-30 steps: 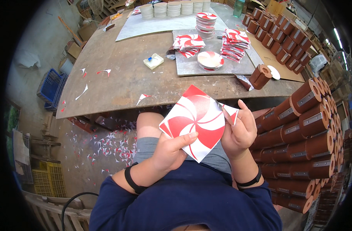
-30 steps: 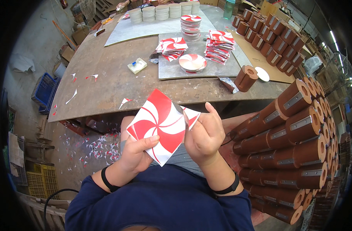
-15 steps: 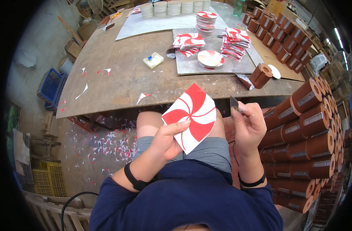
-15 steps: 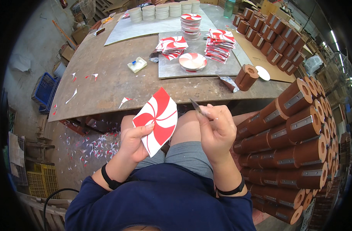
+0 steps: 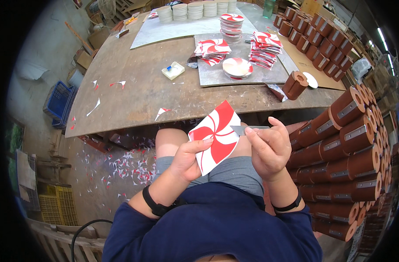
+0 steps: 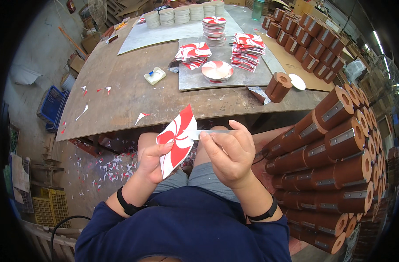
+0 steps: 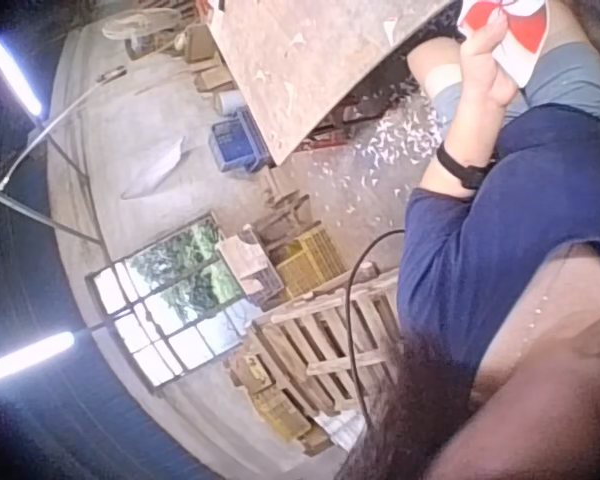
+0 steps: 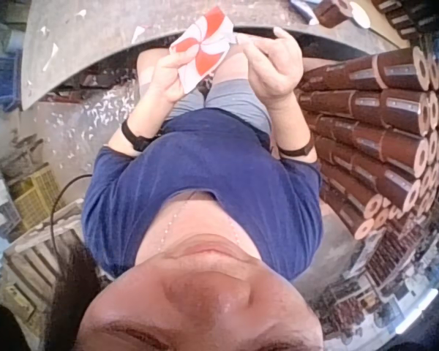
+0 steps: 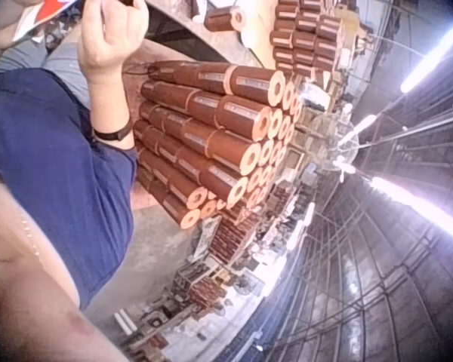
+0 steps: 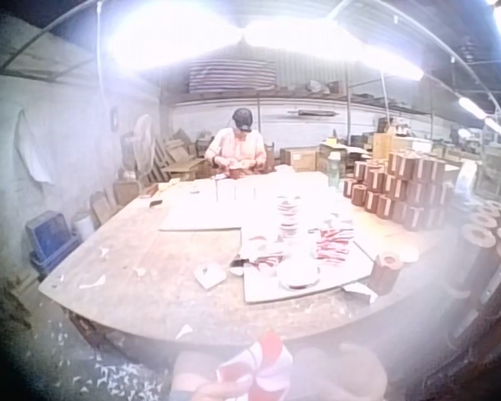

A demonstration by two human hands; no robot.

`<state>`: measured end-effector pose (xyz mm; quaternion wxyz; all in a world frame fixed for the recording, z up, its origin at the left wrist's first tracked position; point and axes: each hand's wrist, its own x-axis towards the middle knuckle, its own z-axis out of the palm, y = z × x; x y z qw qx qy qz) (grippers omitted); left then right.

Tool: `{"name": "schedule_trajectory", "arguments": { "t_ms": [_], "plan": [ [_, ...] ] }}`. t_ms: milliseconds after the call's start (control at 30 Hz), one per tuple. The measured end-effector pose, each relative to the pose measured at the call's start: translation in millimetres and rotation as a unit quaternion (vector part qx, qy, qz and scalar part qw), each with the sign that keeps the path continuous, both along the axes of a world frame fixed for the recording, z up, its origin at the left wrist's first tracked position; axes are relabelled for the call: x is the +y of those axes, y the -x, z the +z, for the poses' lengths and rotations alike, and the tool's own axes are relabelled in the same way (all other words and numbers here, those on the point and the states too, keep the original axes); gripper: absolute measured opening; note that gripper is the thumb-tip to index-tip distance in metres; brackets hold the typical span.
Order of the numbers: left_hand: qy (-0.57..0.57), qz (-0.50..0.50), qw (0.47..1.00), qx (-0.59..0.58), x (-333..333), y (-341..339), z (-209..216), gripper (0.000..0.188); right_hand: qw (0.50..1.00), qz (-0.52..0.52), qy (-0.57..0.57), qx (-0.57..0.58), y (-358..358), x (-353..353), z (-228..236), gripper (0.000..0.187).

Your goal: The person is using a small blade to trim the edges of circular paper cutouts with red and white peppermint patterns.

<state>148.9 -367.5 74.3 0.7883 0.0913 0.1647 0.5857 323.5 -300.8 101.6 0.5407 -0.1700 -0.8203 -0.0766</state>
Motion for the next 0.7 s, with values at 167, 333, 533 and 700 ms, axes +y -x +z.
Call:
{"name": "schedule_trajectory", "arguments": {
  "t_ms": [167,333,533,700],
  "plan": [
    [-0.014,0.002,1.000,-0.006,-0.9,-1.9,1.5,0.043,1.000,-0.001,-0.015,-0.001,1.4,-1.0,0.8,0.027],
    [-0.033,-0.001,0.999,0.011,-3.8,-3.9,3.9,0.044,1.000,-0.005,-0.007,0.013,4.7,-2.9,0.3,0.026],
    [-0.051,0.004,0.998,0.047,-5.8,-4.6,3.5,0.045,1.000,-0.002,0.011,0.026,4.9,-3.3,4.4,0.023],
    [-0.070,0.004,0.993,0.093,-7.2,-5.4,5.6,0.048,0.999,0.006,0.035,0.033,3.9,-3.9,5.5,0.022]
  ]
}}
